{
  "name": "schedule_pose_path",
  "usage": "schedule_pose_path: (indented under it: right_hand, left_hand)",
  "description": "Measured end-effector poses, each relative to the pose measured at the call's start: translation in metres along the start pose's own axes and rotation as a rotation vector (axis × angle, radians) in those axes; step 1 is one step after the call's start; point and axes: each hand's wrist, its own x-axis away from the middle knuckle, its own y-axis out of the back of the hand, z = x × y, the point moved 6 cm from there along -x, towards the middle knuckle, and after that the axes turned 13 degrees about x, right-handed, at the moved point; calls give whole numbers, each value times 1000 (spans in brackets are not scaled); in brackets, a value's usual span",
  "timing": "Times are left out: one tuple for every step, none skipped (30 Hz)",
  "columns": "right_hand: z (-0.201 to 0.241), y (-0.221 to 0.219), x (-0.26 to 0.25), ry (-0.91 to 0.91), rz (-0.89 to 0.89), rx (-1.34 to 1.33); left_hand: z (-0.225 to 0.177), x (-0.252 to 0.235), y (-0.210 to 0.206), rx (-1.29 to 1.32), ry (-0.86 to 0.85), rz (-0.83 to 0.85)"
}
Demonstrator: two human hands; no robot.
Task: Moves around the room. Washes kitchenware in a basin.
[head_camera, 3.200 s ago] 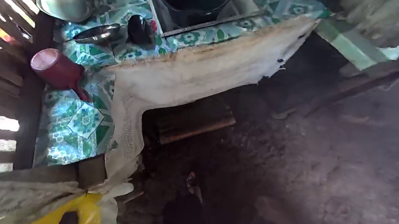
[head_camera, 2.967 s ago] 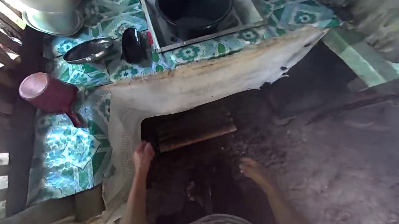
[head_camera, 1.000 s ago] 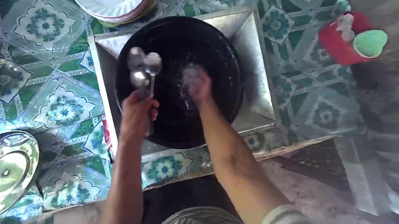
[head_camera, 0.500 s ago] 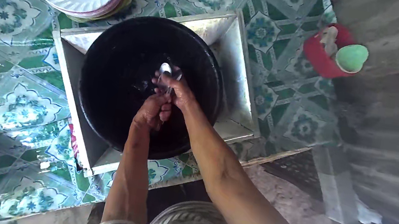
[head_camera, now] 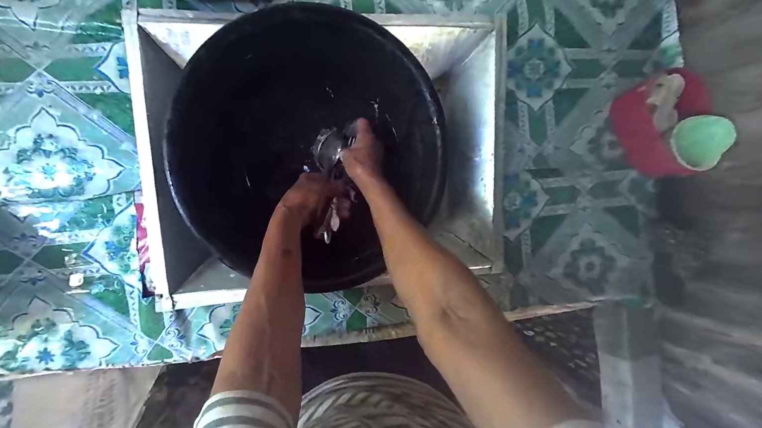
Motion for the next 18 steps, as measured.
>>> schedule_pose_path:
  right_hand:
    - [-1,1,-5,32,66,-18]
    - [-4,2,-8,57,119,-134]
    - [-5,1,-8,75,160,-288]
    - [-3,0,-5,114,201,-393]
    - [2,-3,-1,166,244,-416]
    - [7,-7,2,231,268,-378]
    - [12,-10,2,298,271,-327]
    - [15,-11,0,352,242,-279]
    - [18,-10,-2,387,189,-246]
    - [21,-9,-1,402,130,-229]
    - [22,-6,1,391,76,-226]
    - [23,-3,2,363,24,-235]
    - [23,0,2,318,-24,-234]
    - [22,2,2,269,-47,-210]
    - [22,4,2,230,-31,-168]
    - [22,9,3,213,11,-139]
    - [22,17,3,230,30,-152]
    - [18,26,3,267,6,-202]
  left_hand:
    - [1,-4,2,-8,24,9]
    - [1,-7,4,-7,26,22]
    - [-1,-8,4,2,16,42]
    - [-3,-8,4,21,-1,68]
    - [-4,-8,3,48,-11,104]
    - [-5,-8,2,62,-15,144]
    - [-6,-6,-1,53,-19,184]
    - [-7,-5,-3,42,-20,222]
    - [-7,-4,-4,50,-15,242]
    - [-6,-1,-6,69,-12,233]
    - [-5,0,-7,114,-7,209]
    - [-6,0,-9,165,0,186]
    - [-6,-1,-10,202,11,182]
    - [-6,-3,-11,207,18,186]
    - [-6,-2,-11,179,13,174]
    - [-9,0,-8,112,-13,118]
    - [-14,4,-2,39,-61,9]
    - [-17,7,6,0,-121,-122]
